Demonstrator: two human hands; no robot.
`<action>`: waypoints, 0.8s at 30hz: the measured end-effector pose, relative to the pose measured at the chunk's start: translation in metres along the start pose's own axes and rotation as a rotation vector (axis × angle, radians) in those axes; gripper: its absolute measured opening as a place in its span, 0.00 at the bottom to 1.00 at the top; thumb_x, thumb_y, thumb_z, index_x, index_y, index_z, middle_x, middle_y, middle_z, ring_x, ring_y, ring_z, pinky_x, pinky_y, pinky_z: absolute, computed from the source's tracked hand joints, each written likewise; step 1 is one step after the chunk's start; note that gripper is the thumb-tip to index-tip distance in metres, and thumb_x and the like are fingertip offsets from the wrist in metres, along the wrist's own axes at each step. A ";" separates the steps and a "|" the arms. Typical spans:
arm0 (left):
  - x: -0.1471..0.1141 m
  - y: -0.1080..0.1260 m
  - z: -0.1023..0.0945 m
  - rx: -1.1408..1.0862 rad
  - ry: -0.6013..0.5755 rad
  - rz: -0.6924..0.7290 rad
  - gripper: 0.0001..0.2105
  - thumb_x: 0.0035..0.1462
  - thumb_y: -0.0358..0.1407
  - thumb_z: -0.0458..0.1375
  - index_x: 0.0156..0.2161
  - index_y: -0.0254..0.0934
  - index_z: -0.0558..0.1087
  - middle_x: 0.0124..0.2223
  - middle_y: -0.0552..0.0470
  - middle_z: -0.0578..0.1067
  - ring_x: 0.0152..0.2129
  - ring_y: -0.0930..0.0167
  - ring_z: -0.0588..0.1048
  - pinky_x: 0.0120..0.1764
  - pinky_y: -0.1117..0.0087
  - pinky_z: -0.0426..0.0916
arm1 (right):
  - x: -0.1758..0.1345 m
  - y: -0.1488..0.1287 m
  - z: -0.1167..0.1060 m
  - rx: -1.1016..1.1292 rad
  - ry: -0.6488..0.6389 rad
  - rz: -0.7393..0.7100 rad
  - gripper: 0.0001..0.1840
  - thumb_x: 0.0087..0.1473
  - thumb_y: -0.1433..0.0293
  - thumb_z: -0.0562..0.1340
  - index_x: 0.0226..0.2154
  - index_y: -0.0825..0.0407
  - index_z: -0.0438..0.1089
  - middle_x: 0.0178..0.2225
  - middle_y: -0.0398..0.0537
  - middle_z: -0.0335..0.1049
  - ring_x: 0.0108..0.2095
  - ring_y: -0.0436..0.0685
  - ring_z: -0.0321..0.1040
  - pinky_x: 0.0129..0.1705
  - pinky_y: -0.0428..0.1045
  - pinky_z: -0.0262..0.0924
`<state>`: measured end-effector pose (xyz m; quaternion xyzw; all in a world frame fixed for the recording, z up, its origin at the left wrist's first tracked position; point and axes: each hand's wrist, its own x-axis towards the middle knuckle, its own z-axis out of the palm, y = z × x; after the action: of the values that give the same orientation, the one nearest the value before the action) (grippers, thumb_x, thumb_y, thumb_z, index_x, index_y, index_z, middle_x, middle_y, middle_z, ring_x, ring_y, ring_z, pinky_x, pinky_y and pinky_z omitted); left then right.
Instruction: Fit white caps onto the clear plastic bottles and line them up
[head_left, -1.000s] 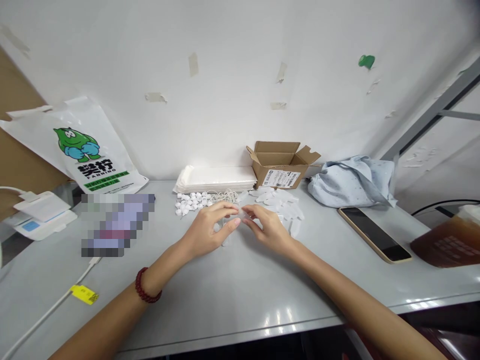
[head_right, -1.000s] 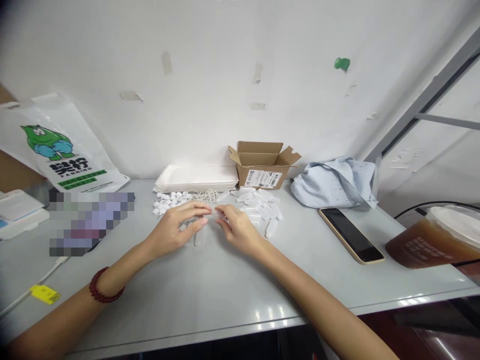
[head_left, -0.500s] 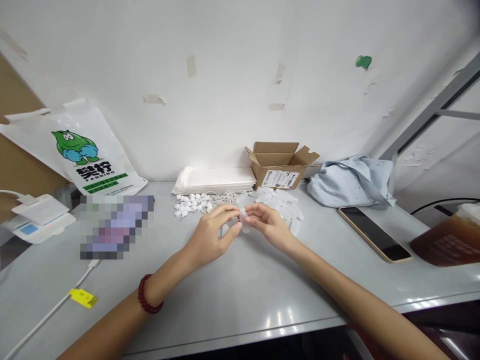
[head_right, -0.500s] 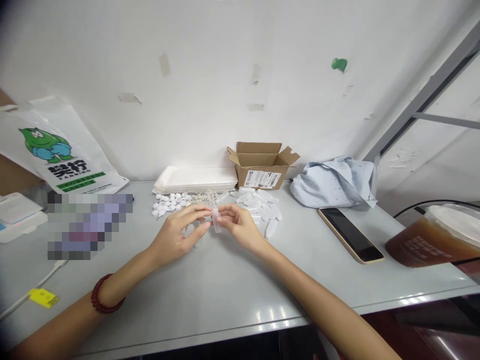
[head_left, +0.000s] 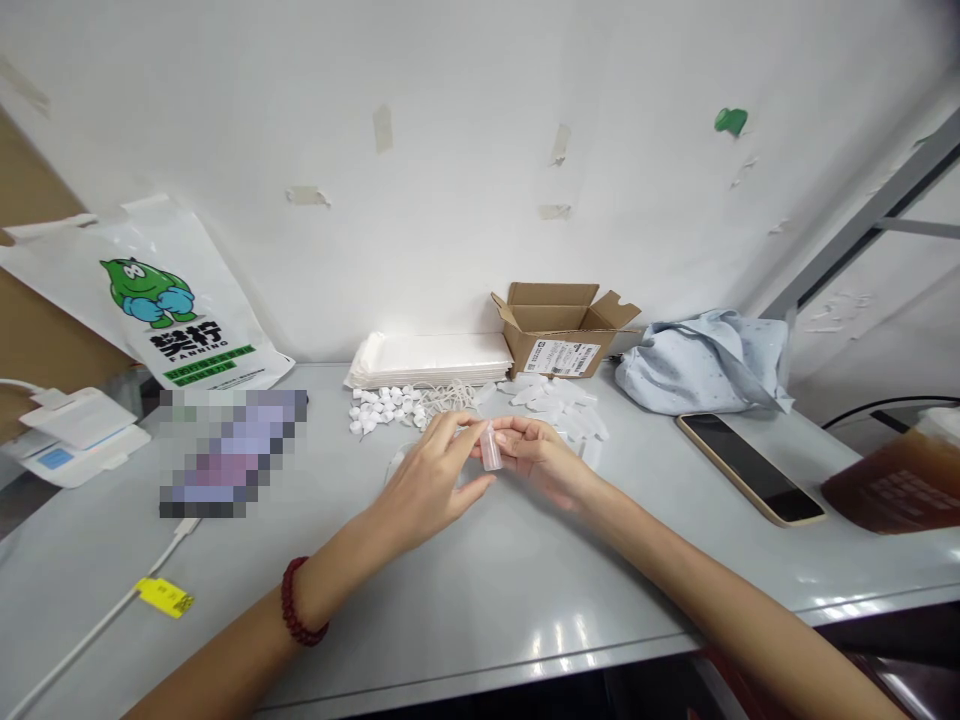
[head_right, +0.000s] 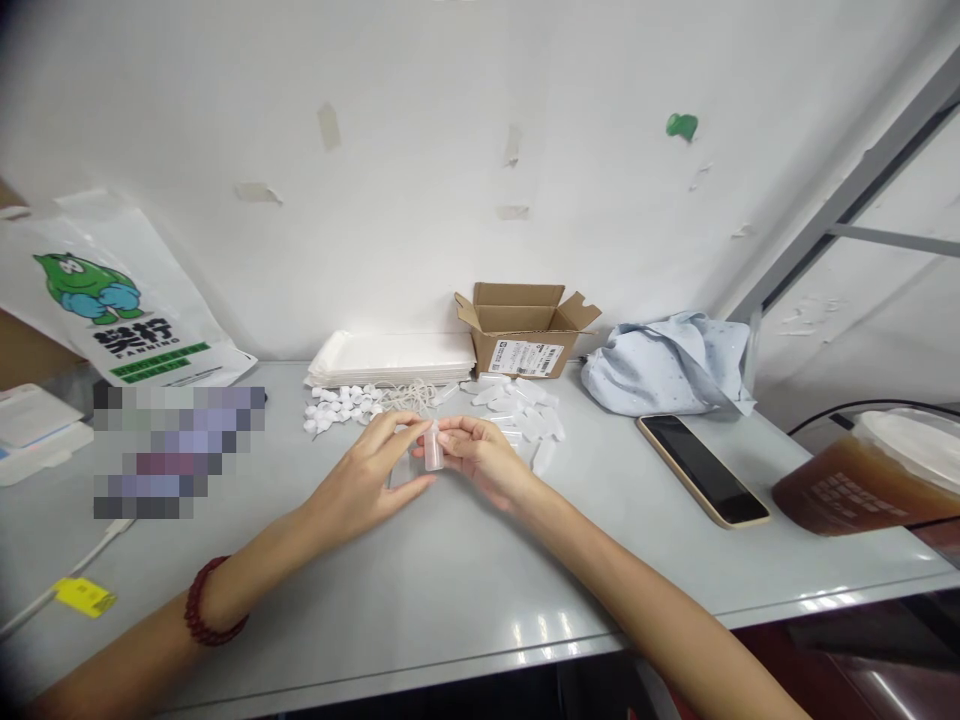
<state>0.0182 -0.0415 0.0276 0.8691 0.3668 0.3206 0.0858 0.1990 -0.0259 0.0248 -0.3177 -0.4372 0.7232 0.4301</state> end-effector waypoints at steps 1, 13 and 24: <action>0.000 0.000 0.001 0.013 0.013 0.012 0.21 0.55 0.32 0.56 0.54 0.40 0.62 0.51 0.42 0.65 0.49 0.60 0.65 0.48 0.57 0.67 | 0.000 0.000 0.000 0.002 -0.008 0.008 0.13 0.44 0.68 0.68 0.35 0.55 0.71 0.32 0.49 0.75 0.38 0.58 0.73 0.45 0.52 0.64; -0.001 0.003 0.003 0.105 0.050 0.130 0.19 0.54 0.25 0.54 0.52 0.34 0.63 0.50 0.41 0.67 0.50 0.61 0.64 0.50 0.57 0.65 | -0.003 -0.001 0.005 -0.187 0.028 -0.071 0.13 0.48 0.66 0.66 0.38 0.52 0.70 0.31 0.45 0.74 0.33 0.52 0.71 0.39 0.49 0.64; -0.001 0.003 0.004 0.146 0.108 0.184 0.17 0.56 0.26 0.54 0.51 0.30 0.62 0.49 0.40 0.69 0.49 0.61 0.66 0.51 0.57 0.66 | -0.005 0.002 0.008 -0.400 0.106 -0.178 0.14 0.46 0.63 0.66 0.35 0.53 0.70 0.32 0.47 0.74 0.35 0.55 0.72 0.40 0.51 0.64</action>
<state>0.0216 -0.0434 0.0255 0.8845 0.3119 0.3459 -0.0276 0.1941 -0.0333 0.0269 -0.3943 -0.5751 0.5636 0.4428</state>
